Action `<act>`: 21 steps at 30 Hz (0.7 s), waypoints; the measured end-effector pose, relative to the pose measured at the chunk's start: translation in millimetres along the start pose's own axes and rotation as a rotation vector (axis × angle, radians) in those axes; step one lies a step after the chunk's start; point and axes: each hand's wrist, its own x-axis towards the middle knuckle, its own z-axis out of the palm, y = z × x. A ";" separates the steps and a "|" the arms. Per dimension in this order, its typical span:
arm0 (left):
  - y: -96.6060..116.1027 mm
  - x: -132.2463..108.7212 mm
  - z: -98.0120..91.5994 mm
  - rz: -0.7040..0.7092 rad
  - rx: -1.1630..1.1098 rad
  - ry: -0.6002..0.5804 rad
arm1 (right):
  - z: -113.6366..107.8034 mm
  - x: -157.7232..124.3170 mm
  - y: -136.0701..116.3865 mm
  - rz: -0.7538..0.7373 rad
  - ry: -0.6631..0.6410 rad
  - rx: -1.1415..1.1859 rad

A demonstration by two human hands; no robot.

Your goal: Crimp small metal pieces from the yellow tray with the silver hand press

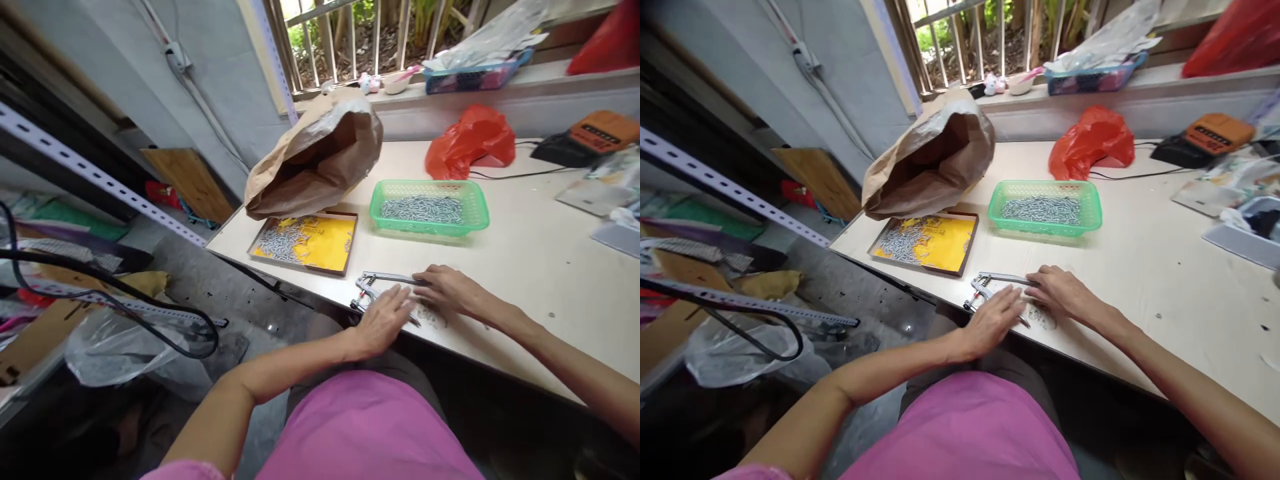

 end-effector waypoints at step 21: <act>9.1 -6.5 48.1 -0.030 -0.161 -0.056 | -0.3 86.5 -113.2 -0.421 -0.158 -0.138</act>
